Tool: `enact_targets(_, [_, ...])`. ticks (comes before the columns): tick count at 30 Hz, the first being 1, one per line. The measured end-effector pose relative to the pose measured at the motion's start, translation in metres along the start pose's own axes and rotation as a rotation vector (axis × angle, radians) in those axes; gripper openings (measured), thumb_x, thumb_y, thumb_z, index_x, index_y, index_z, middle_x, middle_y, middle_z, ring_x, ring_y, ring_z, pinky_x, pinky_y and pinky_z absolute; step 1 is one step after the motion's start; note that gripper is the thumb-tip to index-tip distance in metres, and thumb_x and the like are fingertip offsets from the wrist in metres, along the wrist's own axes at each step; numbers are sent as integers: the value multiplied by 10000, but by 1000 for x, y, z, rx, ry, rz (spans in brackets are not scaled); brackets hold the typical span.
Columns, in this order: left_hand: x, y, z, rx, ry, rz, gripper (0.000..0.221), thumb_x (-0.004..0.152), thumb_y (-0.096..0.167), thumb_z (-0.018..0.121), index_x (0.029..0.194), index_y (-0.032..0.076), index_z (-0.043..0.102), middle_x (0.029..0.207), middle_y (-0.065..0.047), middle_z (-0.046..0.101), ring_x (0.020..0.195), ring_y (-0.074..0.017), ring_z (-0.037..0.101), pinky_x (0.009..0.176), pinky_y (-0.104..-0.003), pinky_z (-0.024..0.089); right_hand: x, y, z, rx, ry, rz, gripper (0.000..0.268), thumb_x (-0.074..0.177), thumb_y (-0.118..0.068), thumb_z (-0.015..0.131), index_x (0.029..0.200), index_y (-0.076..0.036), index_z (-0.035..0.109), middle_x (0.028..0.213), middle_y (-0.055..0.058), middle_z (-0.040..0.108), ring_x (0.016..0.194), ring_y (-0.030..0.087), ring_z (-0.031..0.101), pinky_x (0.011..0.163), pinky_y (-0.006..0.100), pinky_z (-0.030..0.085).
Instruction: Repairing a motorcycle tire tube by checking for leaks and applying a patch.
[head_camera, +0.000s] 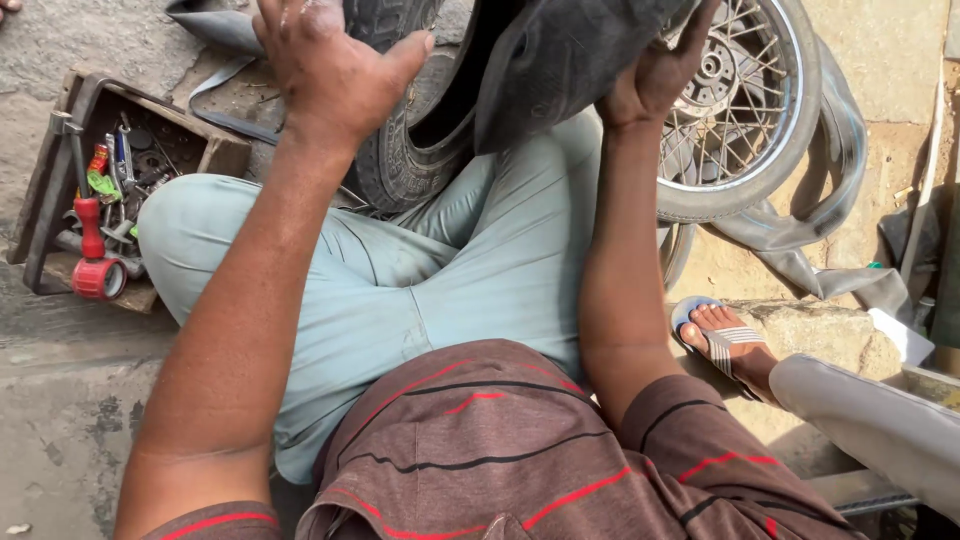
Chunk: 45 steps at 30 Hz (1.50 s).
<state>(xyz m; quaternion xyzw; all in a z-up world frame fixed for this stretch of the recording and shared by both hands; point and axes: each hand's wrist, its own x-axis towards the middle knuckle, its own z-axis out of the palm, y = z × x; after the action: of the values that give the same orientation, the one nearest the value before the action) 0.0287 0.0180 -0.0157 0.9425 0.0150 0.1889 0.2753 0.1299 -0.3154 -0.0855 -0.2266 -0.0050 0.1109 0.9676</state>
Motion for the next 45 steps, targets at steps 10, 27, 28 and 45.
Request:
enact_targets(10, [-33, 18, -32, -83, 2, 43, 886, 812, 372, 941, 1530, 92, 503, 1606, -247, 327, 1349, -388, 421, 1180, -522, 373, -73, -49, -101, 350, -241, -159, 324, 1047, -204, 494, 1345, -79, 519, 810, -17, 578, 683, 71, 617, 635, 210, 519])
enact_targets(27, [-9, 7, -20, -58, -2, -54, 837, 840, 391, 977, 1458, 25, 548, 1512, -194, 448, 1351, -418, 434, 1128, -594, 398, -40, -7, 52, 522, -878, 24, 220, 1127, -135, 366, 1028, -112, 561, 541, -47, 570, 363, 34, 502, 386, 189, 376])
enact_targets(28, [-11, 7, -20, -52, 1, -63, 848, 847, 393, 973, 1474, 26, 535, 1538, -221, 408, 1357, -424, 429, 1117, -598, 400, -38, 3, 64, 531, -966, 80, 193, 1121, -129, 382, 1034, -108, 552, 554, -28, 586, 363, 42, 505, 372, 197, 372])
enact_targets(45, [-38, -167, 4, -407, 100, -99, 754, 934, 169, 843, 1439, -140, 376, 1473, -273, 432, 1398, -413, 422, 1191, -531, 363, -8, 58, 53, 523, -1202, 349, 245, 1112, -175, 399, 1314, -95, 511, 1137, 121, 747, 723, 157, 741, 584, 283, 591])
